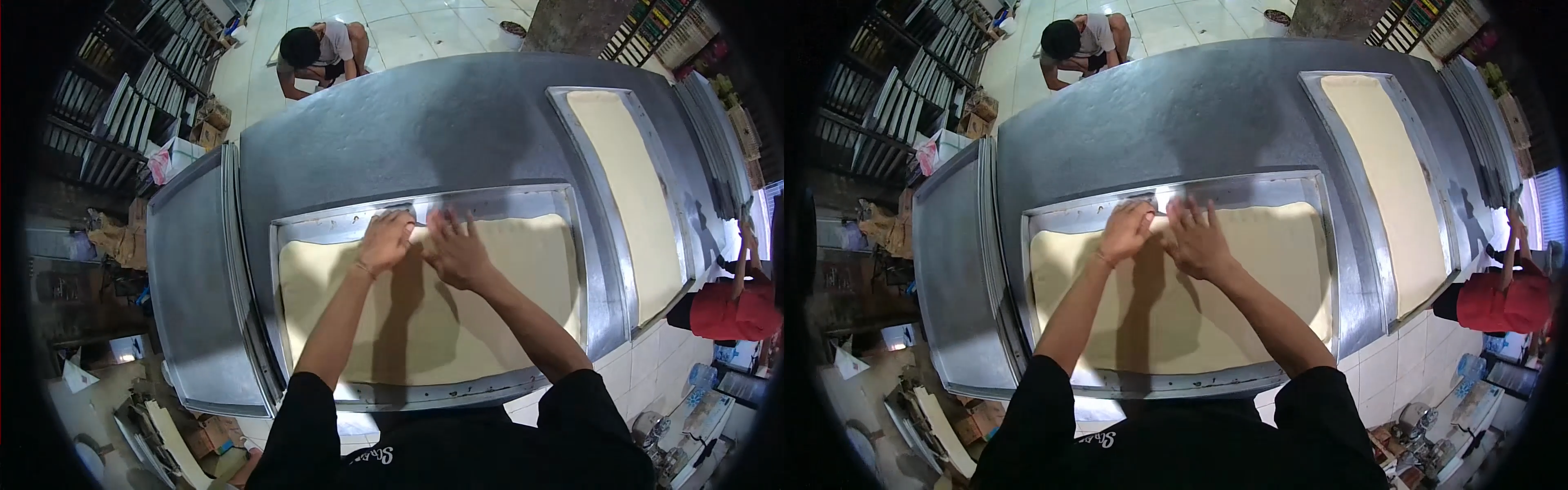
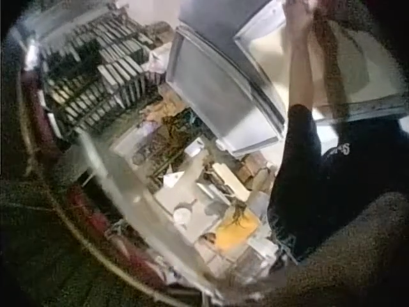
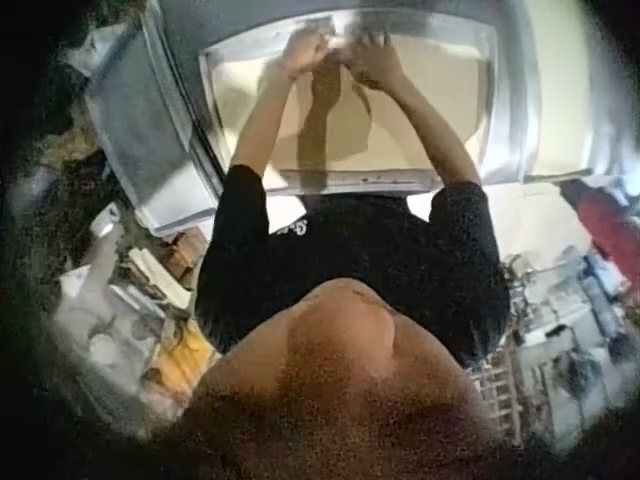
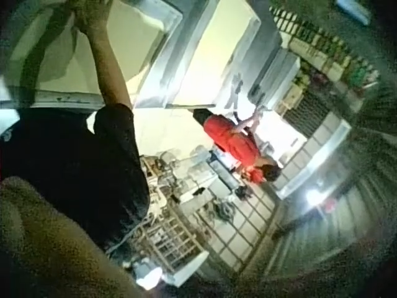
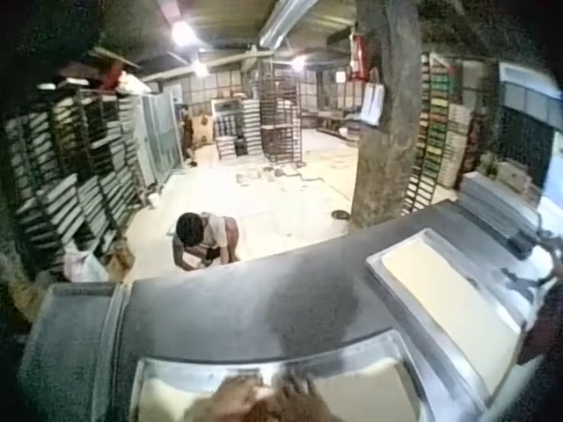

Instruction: Flattening and spreading dough across large metal trays on a workbench.

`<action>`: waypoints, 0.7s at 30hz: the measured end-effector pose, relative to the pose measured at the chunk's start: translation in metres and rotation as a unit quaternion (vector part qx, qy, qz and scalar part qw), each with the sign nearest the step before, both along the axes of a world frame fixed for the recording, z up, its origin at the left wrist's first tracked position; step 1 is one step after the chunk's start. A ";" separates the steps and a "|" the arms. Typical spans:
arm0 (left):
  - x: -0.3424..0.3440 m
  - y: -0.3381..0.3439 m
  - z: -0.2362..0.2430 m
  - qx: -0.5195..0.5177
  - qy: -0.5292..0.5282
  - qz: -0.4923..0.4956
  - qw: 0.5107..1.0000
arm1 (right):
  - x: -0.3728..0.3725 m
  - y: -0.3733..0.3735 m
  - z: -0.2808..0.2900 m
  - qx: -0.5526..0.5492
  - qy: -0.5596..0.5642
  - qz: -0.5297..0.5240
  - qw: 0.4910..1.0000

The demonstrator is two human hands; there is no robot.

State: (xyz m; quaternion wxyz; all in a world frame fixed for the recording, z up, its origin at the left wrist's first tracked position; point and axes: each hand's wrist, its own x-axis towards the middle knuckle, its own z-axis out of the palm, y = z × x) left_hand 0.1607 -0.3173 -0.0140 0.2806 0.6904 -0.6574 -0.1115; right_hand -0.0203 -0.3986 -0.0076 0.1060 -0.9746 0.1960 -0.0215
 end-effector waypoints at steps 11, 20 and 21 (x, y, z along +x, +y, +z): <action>0.023 0.028 -0.009 0.083 0.030 0.045 0.995 | 0.032 0.021 -0.003 0.039 0.061 -0.022 0.997; 0.038 0.054 -0.012 0.034 -0.042 0.076 0.996 | 0.056 0.046 -0.005 0.014 -0.014 0.049 0.999; 0.040 0.057 -0.013 0.032 -0.043 0.079 0.995 | 0.059 0.047 -0.005 0.012 -0.015 0.053 0.998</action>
